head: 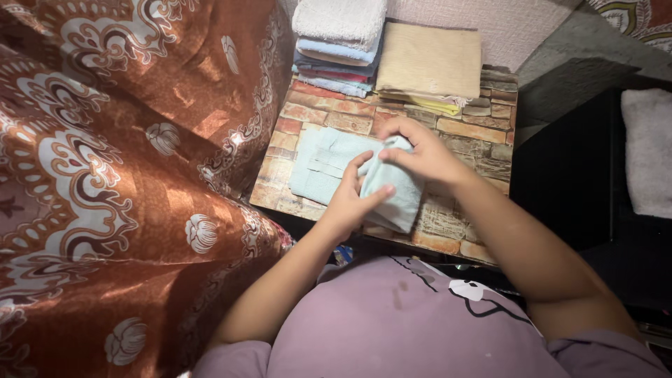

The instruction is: The person folds multiple towels and bed linens on a small table, smoothing and aligning each piece before stacking them neatly. The person handles light blue, white, and patterned towels, folding them into compact rectangles and placing them in a growing stack.

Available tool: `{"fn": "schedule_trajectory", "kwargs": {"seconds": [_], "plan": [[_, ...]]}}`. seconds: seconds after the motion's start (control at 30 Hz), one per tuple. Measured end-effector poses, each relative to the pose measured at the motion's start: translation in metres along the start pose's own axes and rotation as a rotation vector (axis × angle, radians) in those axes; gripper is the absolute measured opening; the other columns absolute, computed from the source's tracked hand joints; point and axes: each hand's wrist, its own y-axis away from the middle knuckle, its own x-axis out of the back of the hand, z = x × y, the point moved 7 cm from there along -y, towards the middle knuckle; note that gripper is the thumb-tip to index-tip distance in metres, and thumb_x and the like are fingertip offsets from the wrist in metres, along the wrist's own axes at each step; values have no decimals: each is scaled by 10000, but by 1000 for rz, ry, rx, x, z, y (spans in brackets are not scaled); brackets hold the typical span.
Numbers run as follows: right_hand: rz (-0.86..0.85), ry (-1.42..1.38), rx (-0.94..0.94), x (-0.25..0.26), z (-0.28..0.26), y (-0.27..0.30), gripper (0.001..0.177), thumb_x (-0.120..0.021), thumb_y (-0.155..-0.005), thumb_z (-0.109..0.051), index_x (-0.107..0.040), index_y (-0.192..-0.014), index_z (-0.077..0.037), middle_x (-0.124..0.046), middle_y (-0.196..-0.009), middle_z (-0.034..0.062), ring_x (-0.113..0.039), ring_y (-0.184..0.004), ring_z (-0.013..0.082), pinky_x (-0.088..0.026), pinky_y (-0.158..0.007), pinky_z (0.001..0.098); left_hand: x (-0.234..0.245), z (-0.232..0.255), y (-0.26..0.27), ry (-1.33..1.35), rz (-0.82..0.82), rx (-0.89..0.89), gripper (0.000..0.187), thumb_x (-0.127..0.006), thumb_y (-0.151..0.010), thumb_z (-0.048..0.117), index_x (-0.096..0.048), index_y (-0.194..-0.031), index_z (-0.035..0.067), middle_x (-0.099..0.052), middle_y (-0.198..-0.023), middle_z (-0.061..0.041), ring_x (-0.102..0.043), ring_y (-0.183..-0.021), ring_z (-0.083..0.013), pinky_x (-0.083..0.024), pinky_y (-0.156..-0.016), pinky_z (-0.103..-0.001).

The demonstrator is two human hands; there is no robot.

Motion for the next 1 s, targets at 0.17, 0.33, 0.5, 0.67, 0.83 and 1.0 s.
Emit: {"fn": "schedule_trajectory", "kwargs": {"seconds": [0.17, 0.33, 0.5, 0.67, 0.83, 1.0], "plan": [[-169, 0, -115, -5, 7, -2, 862, -809, -805, -279, -369, -1526, -106, -562, -1355, 92, -567, -1122, 195, -458, -999, 362, 22, 4, 13, -159, 210, -107, 671, -570, -901, -24, -312, -1504, 114, -654, -1206, -162, -622, -936, -174, -510, -784, -294], [-154, 296, -361, -8, 35, 12, 749, -807, -814, -280, -526, -1499, -163, -657, -1213, 219, -631, -1026, 285, -521, -903, 407, 23, 27, 35, -853, 284, -279, 591, -589, -875, 31, -496, -1452, 122, -547, -1383, -230, -608, -1164, -302, -522, -1010, -422], [16, 254, -31, -15, 32, 14, 405, -638, -1004, -160, -618, -1408, -132, -660, -1394, 126, -651, -1214, 269, -502, -1005, 367, -31, 48, 56, -1302, 95, -759, 779, -746, -851, 408, -429, -1478, 70, -366, -1557, -272, -343, -1467, -469, -250, -1184, -619], [11, 333, -134, -1, 45, 31, 375, -580, -963, -76, -719, -1298, -170, -701, -1140, 110, -656, -1106, 240, -512, -1000, 340, -46, 27, 52, -1494, -63, -613, 913, -746, -767, 531, -448, -1475, 36, -358, -1539, -293, -323, -1444, -476, -183, -1148, -661], [-71, 325, -163, 4, 28, 51, 470, -559, -953, -95, -617, -1414, -168, -563, -1248, 131, -584, -1152, 246, -487, -1010, 358, -37, 22, 49, -1471, -67, -635, 668, -664, -880, 359, -515, -1493, 141, -454, -1588, -215, -389, -1496, -426, -229, -1218, -621], [-305, -17, -56, 17, -4, 53, 725, -776, -767, -296, -565, -1452, -193, -375, -1618, 154, -357, -1504, 357, -406, -1140, 439, -18, 41, 43, -1133, -158, -515, 490, -556, -942, 235, -618, -1423, 164, -529, -1540, -218, -407, -1470, -467, -271, -1233, -560]]}}
